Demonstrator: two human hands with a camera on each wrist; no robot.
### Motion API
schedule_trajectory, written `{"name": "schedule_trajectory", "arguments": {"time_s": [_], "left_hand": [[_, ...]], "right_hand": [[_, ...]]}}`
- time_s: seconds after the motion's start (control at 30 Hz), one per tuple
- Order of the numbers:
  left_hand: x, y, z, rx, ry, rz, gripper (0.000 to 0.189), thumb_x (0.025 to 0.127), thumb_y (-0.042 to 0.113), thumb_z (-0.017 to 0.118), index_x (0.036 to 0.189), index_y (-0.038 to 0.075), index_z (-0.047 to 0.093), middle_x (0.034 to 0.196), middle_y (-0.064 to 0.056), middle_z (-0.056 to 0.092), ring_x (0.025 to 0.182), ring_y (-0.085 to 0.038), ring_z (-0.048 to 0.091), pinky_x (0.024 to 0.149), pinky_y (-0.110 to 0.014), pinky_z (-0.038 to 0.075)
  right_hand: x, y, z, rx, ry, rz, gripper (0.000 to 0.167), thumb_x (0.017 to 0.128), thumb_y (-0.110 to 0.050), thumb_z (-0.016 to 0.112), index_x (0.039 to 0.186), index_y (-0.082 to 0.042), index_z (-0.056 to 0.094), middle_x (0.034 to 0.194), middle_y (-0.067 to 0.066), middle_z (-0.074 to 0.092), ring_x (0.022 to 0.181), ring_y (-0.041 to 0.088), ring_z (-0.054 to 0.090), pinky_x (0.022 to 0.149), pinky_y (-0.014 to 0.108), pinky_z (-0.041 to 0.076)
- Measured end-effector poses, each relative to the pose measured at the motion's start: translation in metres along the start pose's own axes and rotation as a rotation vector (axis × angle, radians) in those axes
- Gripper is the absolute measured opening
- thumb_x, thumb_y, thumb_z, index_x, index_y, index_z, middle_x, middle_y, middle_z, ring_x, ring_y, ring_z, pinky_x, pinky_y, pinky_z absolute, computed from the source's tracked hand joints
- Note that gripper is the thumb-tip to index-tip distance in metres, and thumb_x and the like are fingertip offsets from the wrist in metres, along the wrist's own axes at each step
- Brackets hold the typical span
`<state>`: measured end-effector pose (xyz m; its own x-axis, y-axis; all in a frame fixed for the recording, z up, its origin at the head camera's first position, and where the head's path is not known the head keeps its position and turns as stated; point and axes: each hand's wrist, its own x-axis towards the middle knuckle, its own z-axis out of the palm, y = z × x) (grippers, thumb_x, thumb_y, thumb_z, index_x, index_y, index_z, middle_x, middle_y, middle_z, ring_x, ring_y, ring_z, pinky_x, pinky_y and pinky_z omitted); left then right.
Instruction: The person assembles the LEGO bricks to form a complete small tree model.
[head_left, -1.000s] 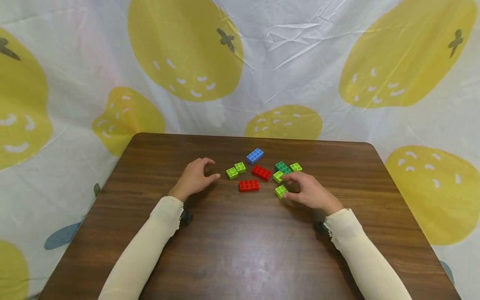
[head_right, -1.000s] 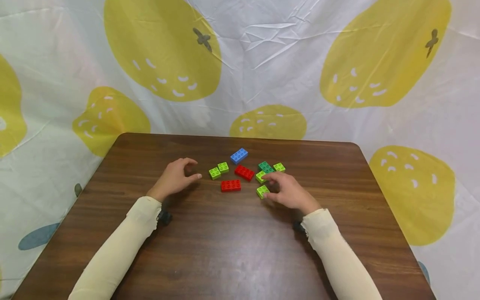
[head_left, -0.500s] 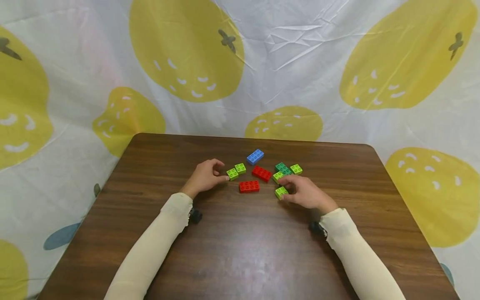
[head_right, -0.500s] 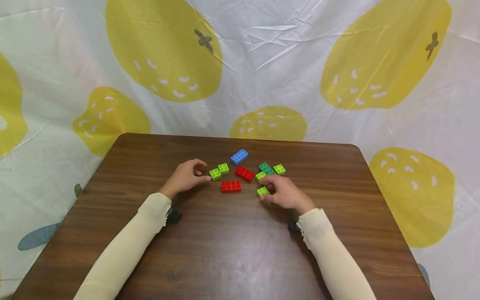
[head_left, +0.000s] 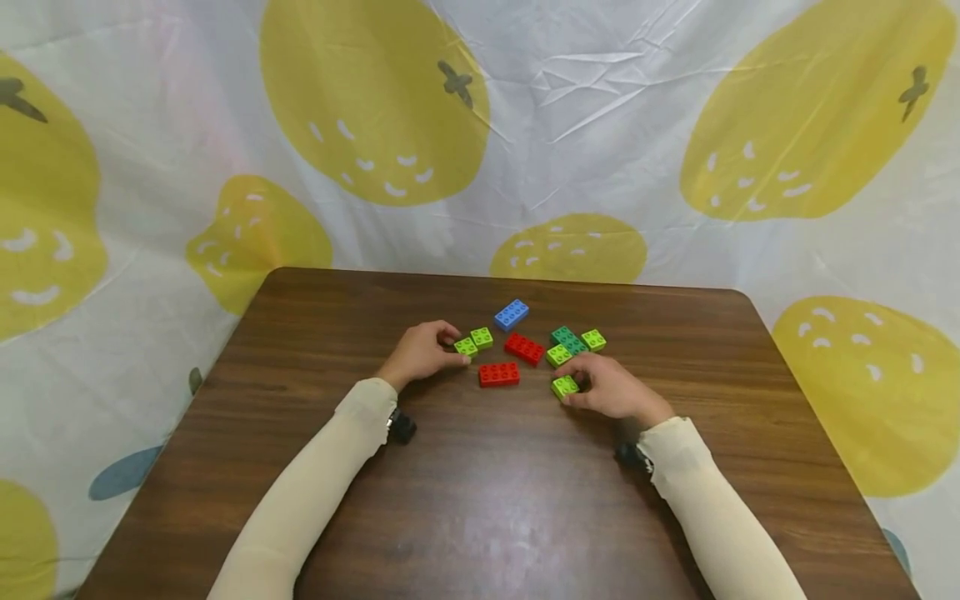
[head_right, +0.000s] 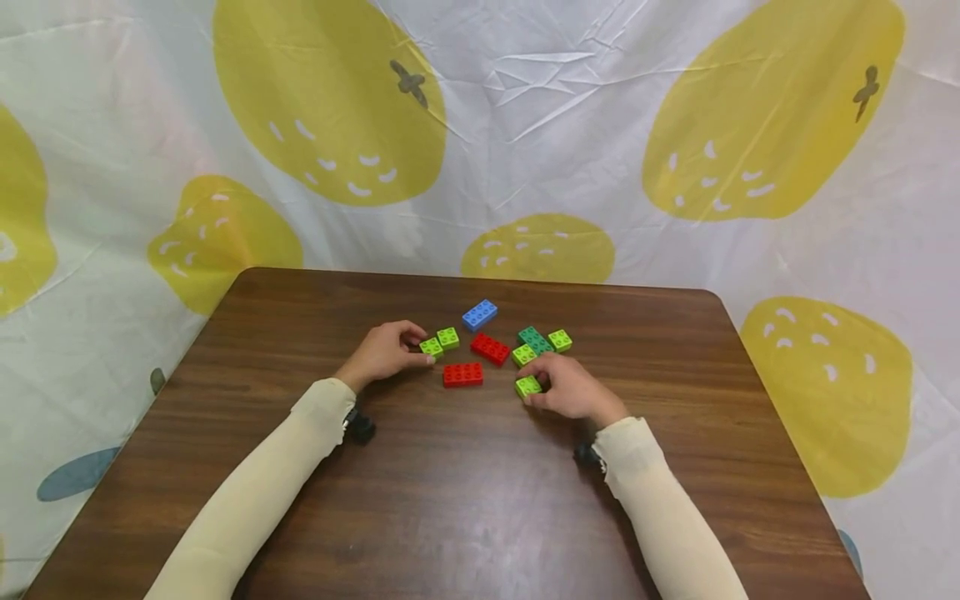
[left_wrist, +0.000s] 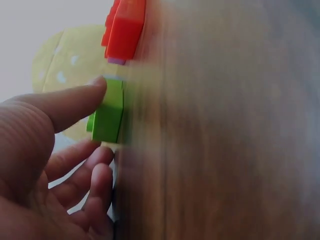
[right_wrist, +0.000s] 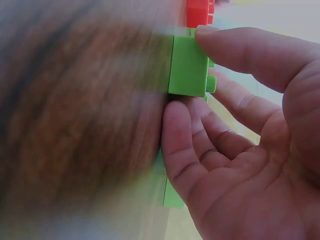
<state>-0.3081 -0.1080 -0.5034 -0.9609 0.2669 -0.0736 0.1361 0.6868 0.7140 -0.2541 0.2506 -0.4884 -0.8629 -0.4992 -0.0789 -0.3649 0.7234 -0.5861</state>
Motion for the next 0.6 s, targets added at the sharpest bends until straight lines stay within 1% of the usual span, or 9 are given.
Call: {"name": "schedule_trajectory", "arguments": {"time_s": [0.17,0.33,0.47,0.6], "left_hand": [[0.0026,-0.0003,0.0037,0.009,0.011,0.003,0.046,0.086,0.037,0.089,0.122,0.011,0.073,0.113,-0.007,0.072,0.103,-0.025,0.065,0.096,-0.043,0.054],[0.0032,-0.0023,0.0035,0.003,0.008,-0.011,0.044,0.088,0.035,0.088,0.122,0.012,0.075,0.113,-0.006,0.072,0.102,-0.023,0.065,0.093,-0.041,0.054],[0.0011,-0.0036,0.0004,-0.016,-0.005,-0.016,0.043,0.089,0.034,0.087,0.124,0.013,0.075,0.115,-0.006,0.073,0.099,-0.022,0.064,0.088,-0.038,0.054],[-0.0022,-0.0061,-0.005,-0.043,-0.011,-0.008,0.041,0.09,0.032,0.086,0.125,0.013,0.075,0.114,-0.007,0.073,0.098,-0.021,0.065,0.085,-0.035,0.054]], "right_hand": [[0.0,-0.001,-0.0001,-0.013,0.01,0.005,0.037,0.09,-0.014,0.083,0.126,-0.012,0.074,0.108,0.004,0.07,0.095,0.02,0.063,0.082,0.035,0.052],[0.0003,-0.0015,-0.0013,-0.02,0.006,-0.011,0.037,0.091,-0.014,0.082,0.126,-0.01,0.074,0.104,0.004,0.069,0.091,0.02,0.062,0.079,0.035,0.051],[0.0009,-0.0006,-0.0006,-0.034,0.009,-0.019,0.037,0.09,-0.014,0.082,0.126,-0.009,0.075,0.103,0.003,0.07,0.088,0.018,0.06,0.078,0.034,0.05],[0.0017,-0.0001,-0.0001,-0.032,0.013,-0.019,0.036,0.09,-0.014,0.082,0.125,-0.009,0.074,0.098,0.002,0.069,0.082,0.015,0.057,0.074,0.033,0.048]]}}
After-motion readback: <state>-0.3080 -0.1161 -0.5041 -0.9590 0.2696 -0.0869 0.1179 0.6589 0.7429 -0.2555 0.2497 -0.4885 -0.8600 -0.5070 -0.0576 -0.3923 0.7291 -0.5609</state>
